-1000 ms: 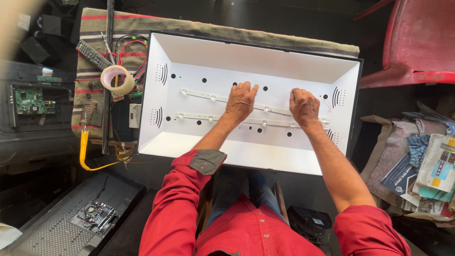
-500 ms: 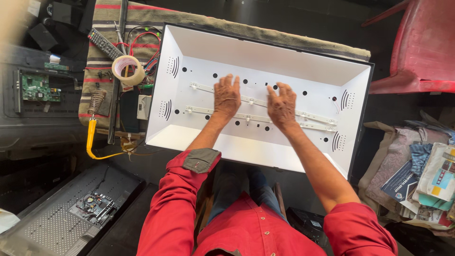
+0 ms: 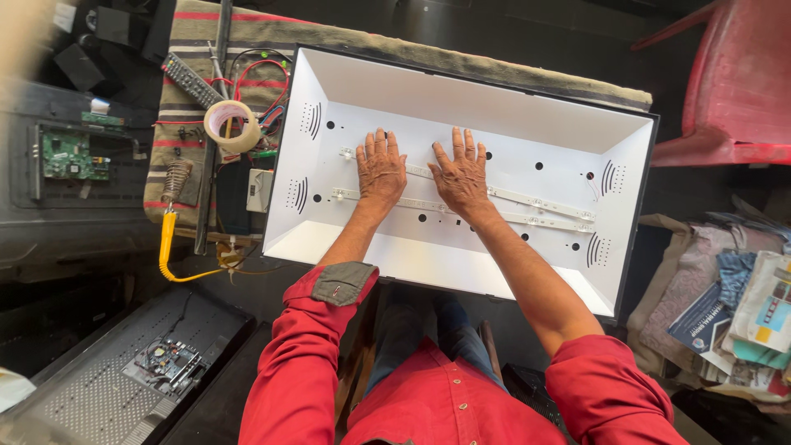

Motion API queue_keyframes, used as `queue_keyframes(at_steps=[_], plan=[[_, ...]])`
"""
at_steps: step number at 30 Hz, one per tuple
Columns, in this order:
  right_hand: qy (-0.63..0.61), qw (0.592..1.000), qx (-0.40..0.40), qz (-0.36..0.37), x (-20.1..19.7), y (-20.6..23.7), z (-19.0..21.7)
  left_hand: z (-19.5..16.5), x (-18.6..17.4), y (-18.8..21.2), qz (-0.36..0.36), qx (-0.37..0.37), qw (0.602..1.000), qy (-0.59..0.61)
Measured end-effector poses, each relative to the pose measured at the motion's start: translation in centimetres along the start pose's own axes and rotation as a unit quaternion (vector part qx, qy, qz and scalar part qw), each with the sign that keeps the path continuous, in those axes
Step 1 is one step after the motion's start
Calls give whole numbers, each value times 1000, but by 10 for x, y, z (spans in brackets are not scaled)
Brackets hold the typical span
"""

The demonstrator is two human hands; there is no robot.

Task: The person repairs an LED light panel on a workbench. They fold back the white reflector sheet inside the housing, reposition the LED strips, retrieve a small part from a nearby shelf, then hold a vertical LED strip and connect its wires to the panel before laying the strip back in place.

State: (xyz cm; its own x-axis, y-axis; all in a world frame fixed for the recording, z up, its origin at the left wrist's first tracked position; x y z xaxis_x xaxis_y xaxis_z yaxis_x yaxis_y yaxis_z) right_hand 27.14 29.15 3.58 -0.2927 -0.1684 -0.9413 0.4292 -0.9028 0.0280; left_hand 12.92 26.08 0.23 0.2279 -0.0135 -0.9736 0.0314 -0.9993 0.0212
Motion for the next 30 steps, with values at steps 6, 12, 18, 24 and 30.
queue_keyframes(at_steps=[6, 12, 18, 24, 30], plan=[[-2, 1000, 5, 3, 1, -1, 1, 1, 1, 0, 5, 1, 1000, 13], [2, 1000, 10, 10, 5, 0, 0, 1, 1, 2, -2, 0, 1000, 16], [13, 1000, -13, -10, 10, 0, -2, 3, -2, 1, -33, -5, 999, 31], [13, 999, -28, -19, 16, 4, -4, 3, -6, 4, -28, 2, 999, 37], [24, 999, -31, -12, 21, 4, -5, 5, -17, 9, -59, 21, 996, 70]])
Point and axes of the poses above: each hand's wrist, its own y-axis away from the middle knuckle, its own x-axis out of the palm, z = x × y, the point moved 6 cm from there along -y, towards the middle knuckle, and after that the axes turned 7 degrees about x, right-handed, at the moved point
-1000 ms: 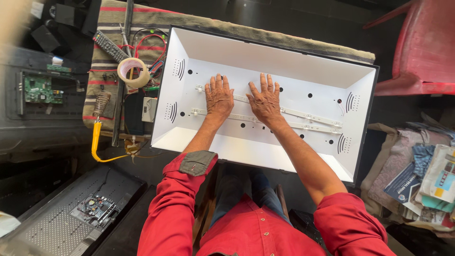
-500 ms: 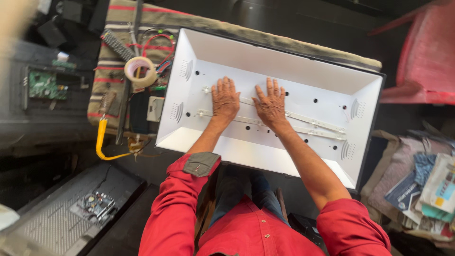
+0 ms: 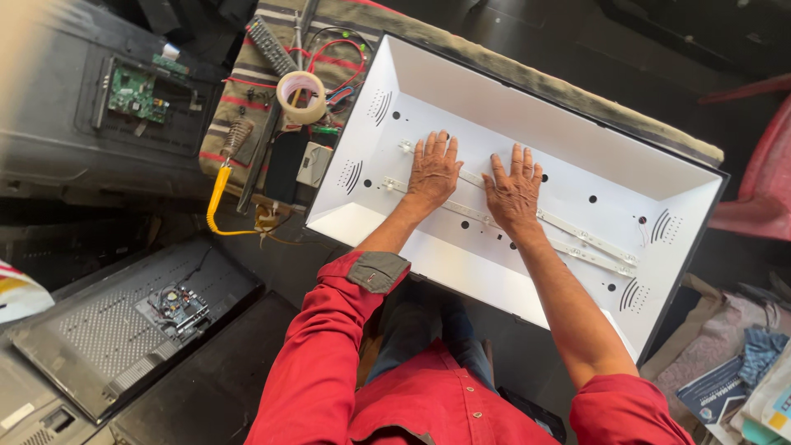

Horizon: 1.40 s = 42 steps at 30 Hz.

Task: The person repairs an LED light panel on a workbench. They fold back the white reflector sheet inside the housing, reposition the LED strips, retrieve a small part from a nearby shelf, then hold a vertical LED strip and connect its wires to the panel before laying the strip back in place.

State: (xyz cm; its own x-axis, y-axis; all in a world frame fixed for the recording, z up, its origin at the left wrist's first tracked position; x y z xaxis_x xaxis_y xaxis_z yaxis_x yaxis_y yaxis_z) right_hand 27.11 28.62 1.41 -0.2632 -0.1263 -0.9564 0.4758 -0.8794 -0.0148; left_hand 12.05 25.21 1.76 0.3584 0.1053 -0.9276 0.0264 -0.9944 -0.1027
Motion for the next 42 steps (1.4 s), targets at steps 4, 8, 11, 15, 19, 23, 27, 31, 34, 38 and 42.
queue_keyframes(at_steps=[4, 8, 11, 15, 19, 23, 27, 31, 34, 38, 42], plan=[[-11, 1000, 1, 10, 1, 0, 0, 19, -27, 3, -106, 24, 994, 12], [-16, 1000, -9, 0, -1, 1, 3, 94, -68, -1, -145, -77, 984, 66], [-18, 1000, -9, 2, -1, 2, 7, 139, -109, -3, -287, -88, 949, 92], [-22, 1000, -2, -4, -1, 2, 11, 173, -117, -28, -231, -101, 936, 244], [-13, 1000, -5, -3, -1, 2, 14, 187, -108, -42, -142, -178, 945, 236], [-14, 1000, 0, 0, 0, 0, 14, 190, -112, -50, -124, -154, 954, 224], [-9, 1000, -1, 2, 2, -2, 14, 195, -118, -52, -76, -185, 956, 214], [-2, 1000, -4, 0, 3, -2, 15, 204, -142, -48, -154, -172, 960, 157], [5, 1000, -7, 2, 5, -3, 16, 238, -146, -27, -203, -318, 891, 253], [-13, 1000, -13, -4, 4, -3, 18, 247, -171, -15, -291, -177, 939, 56], [-29, 999, -24, -13, 2, 0, 20, 240, -174, 6, -301, -86, 949, 46]])
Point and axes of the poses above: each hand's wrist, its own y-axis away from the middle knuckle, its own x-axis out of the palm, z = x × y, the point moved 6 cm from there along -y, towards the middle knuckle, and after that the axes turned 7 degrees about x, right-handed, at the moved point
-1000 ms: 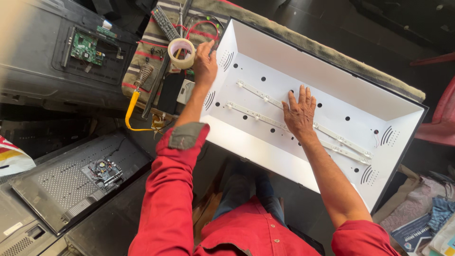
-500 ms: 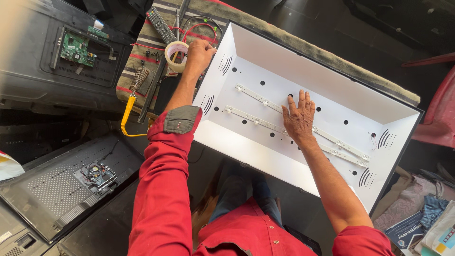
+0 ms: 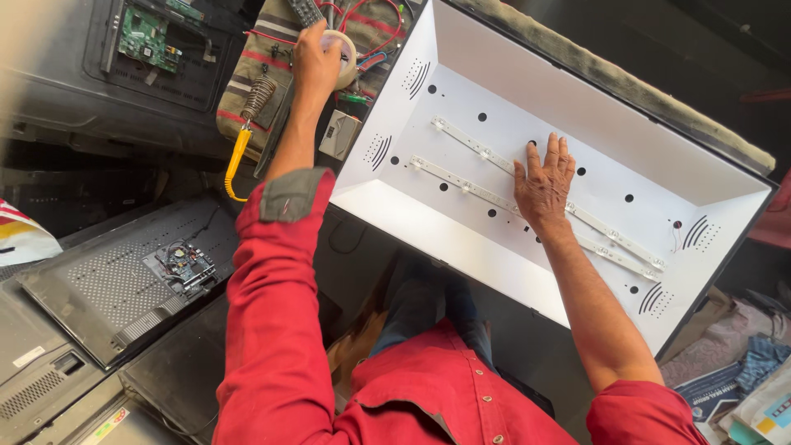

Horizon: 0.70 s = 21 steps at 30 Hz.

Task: The person repairs an LED light panel on a workbench. They fold back the white reflector sheet inside the housing, reposition the LED strips, retrieve a small part from a nearby shelf, then hold a vertical LED strip and connect its wires to the panel before laying the strip back in place.

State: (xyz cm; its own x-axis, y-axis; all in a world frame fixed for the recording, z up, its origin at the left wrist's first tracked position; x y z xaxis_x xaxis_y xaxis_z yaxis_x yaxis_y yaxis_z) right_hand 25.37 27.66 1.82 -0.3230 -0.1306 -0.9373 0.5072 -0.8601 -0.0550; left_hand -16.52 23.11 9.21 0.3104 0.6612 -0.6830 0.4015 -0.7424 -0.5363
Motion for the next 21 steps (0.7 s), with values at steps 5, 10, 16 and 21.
queue_keyframes(at_steps=[5, 10, 16, 21], plan=[[-28, 999, 7, -29, -5, 9, -6, -10, -10, 48, 104, -62, 990, 76], [-63, 996, 0, -64, -17, 49, -32, -30, -30, 104, 115, -83, 985, 96], [-105, 993, 19, -54, -34, 143, -76, -19, -33, 175, 135, -133, 977, 98], [-50, 970, 154, -184, -80, 215, -176, -5, -31, 215, 149, -170, 971, 77]])
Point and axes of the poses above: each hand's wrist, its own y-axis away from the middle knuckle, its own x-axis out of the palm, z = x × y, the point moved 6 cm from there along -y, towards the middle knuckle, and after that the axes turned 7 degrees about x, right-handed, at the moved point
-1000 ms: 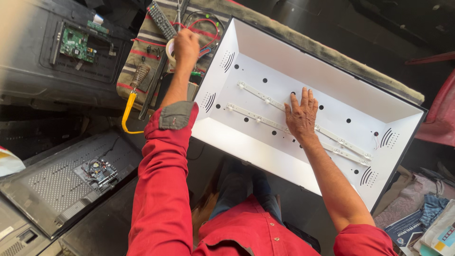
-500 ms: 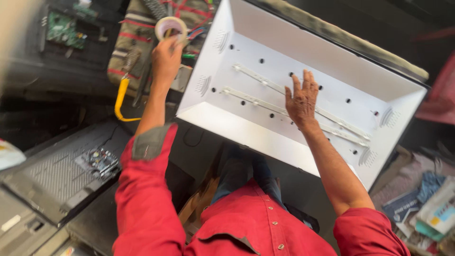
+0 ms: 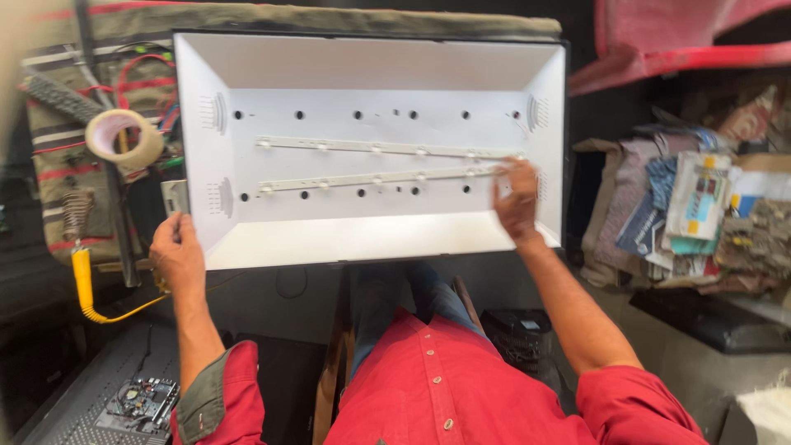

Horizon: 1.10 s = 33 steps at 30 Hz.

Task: The person repairs an LED light panel on a workbench. They fold back the white reflector sheet inside the housing, reposition the LED strips, retrieve a small part from a nearby shelf, then hold a vertical LED strip and connect its wires to the panel before laying the strip back in place.

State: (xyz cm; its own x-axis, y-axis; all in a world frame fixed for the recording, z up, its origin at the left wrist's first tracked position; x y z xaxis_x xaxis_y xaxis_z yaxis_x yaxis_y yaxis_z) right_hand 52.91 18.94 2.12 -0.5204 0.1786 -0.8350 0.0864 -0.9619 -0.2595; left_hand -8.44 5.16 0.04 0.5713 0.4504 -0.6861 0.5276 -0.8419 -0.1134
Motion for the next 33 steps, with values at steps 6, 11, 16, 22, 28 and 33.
queue_keyframes(at_steps=[6, 11, 16, 22, 28, 33], plan=[[63, 982, 175, -37, -77, 30, -115, -11, 6, 25, 24, 10, 999, -35], [55, 988, 144, 15, -76, 30, -130, -40, 9, 33, 12, 41, 986, -159], [-7, 994, 65, 85, -52, -5, -107, -100, 28, 44, -1, 185, 942, -280], [0, 985, 5, 172, -19, -39, -90, -181, 133, 36, 126, 275, 952, -55], [54, 977, -71, 194, 14, -42, -95, -275, 300, 36, 336, 393, 855, 28], [59, 969, -64, 233, 42, -41, -108, -316, 386, 50, 391, 475, 788, 32]])
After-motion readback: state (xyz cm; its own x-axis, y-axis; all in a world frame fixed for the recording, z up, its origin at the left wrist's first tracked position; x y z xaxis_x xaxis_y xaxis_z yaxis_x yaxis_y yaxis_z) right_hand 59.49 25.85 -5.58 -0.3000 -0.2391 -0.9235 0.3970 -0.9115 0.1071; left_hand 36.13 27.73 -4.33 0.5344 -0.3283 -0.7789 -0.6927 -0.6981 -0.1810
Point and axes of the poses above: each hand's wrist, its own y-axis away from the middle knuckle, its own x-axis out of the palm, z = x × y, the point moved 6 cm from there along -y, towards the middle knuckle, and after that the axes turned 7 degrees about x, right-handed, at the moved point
